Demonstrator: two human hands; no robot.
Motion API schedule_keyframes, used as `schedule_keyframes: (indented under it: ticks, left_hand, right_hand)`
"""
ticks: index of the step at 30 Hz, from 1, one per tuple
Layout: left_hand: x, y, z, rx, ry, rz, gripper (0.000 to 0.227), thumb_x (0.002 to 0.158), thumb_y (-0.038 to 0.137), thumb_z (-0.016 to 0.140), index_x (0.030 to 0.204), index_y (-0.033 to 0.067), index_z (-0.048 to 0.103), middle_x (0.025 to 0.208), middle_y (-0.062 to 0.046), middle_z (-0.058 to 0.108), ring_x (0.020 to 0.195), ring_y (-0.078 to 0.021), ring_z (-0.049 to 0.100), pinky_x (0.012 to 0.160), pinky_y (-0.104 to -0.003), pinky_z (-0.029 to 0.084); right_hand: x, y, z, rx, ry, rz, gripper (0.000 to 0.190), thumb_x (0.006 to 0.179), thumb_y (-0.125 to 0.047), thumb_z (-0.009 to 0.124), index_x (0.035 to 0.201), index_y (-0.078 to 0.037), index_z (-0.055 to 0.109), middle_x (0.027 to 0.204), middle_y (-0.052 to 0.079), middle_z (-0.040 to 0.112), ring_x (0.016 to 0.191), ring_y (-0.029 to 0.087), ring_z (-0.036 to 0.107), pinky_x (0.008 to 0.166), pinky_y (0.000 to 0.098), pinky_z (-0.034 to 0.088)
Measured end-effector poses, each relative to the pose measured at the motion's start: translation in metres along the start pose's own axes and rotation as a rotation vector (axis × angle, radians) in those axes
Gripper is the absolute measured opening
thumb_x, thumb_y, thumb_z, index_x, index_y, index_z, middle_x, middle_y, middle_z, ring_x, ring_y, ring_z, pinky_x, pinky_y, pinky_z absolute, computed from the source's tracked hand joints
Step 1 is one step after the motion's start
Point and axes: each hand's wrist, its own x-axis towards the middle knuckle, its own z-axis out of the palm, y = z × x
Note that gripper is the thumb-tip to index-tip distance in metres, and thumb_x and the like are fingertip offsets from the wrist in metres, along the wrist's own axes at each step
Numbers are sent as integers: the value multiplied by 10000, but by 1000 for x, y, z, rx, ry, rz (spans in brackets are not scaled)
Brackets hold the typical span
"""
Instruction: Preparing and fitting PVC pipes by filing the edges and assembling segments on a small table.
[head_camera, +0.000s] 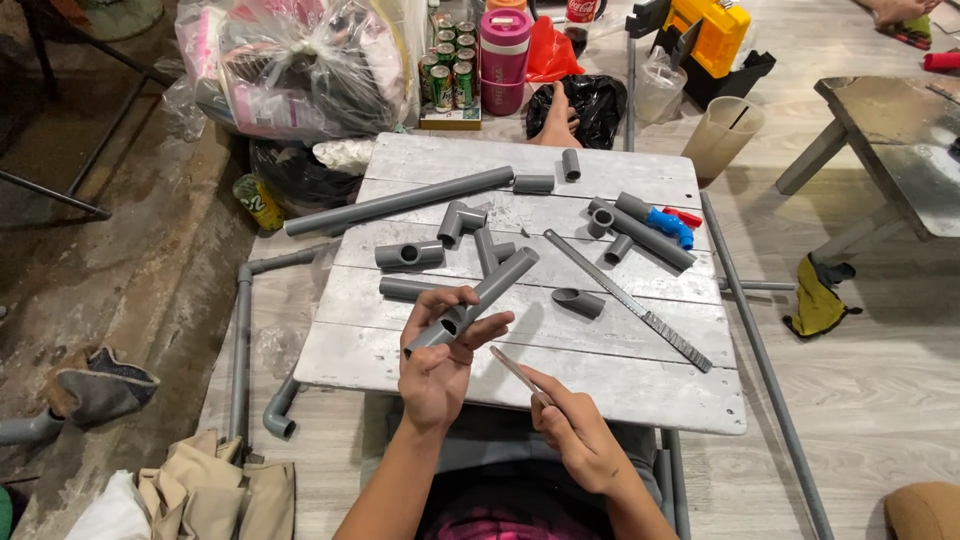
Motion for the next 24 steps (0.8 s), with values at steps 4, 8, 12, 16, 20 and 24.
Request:
schedule_keyframes:
  ticks: [4, 8, 12, 16, 20, 24]
  left_hand:
    - [1, 0, 6, 39, -21, 3, 387, 875, 131, 550, 1229, -9, 478, 1239, -177, 508, 1137, -577, 639, 1035, -518, 532]
    - [1, 1, 11, 61, -22, -52, 382, 856, 130, 559, 1203, -13, 487, 1231, -175, 516, 1133, -562, 652, 1026, -527, 539]
    - [1, 3, 16, 100, -38, -103, 377, 874, 170, 593, 1195, 0, 491, 1221, -174, 516, 1126, -541, 668, 1015, -552, 553]
    - [1, 1, 15, 124, -49, -90, 375, 872, 167, 586, 1192, -9, 499, 1219, -179, 523, 1107, -543, 676, 989, -544, 573]
    - [1, 0, 14, 17, -70, -151, 364, 891, 161, 576, 1205, 0, 490, 1223, -173, 518, 1067, -539, 685, 971, -539, 554]
    - [3, -3, 12, 30, -65, -168, 385, 866, 201, 601, 1190, 13, 515, 1216, -154, 558, 1034, -518, 708, 942, -482, 528]
  right_hand:
    - [1, 9, -2, -26, 16, 11, 555, 1073, -317, 387, 1530, -8, 453, 688, 5, 381, 545, 116, 331, 455, 248, 298]
    - [4, 2, -1, -286, 72, 36, 429, 995, -200, 567, 1404, -73, 599, 689, -35, 495, 565, 113, 404, 566, 267, 364]
    - [5, 9, 0, -322, 99, -15, 392, 969, -154, 657, 1356, -100, 637, 665, -39, 532, 544, 108, 402, 548, 245, 383]
    - [5, 13, 0, -314, 109, -30, 395, 967, -138, 660, 1361, -112, 634, 654, -19, 576, 544, 118, 446, 558, 250, 413]
    - [9, 8, 1, -321, 121, -69, 357, 966, -125, 637, 1319, -80, 668, 1024, 35, 734, 884, 162, 639, 790, 285, 504]
    - [8, 12, -3, -341, 135, -93, 370, 1021, -243, 527, 1299, -61, 688, 1134, 52, 803, 911, 162, 755, 800, 289, 534]
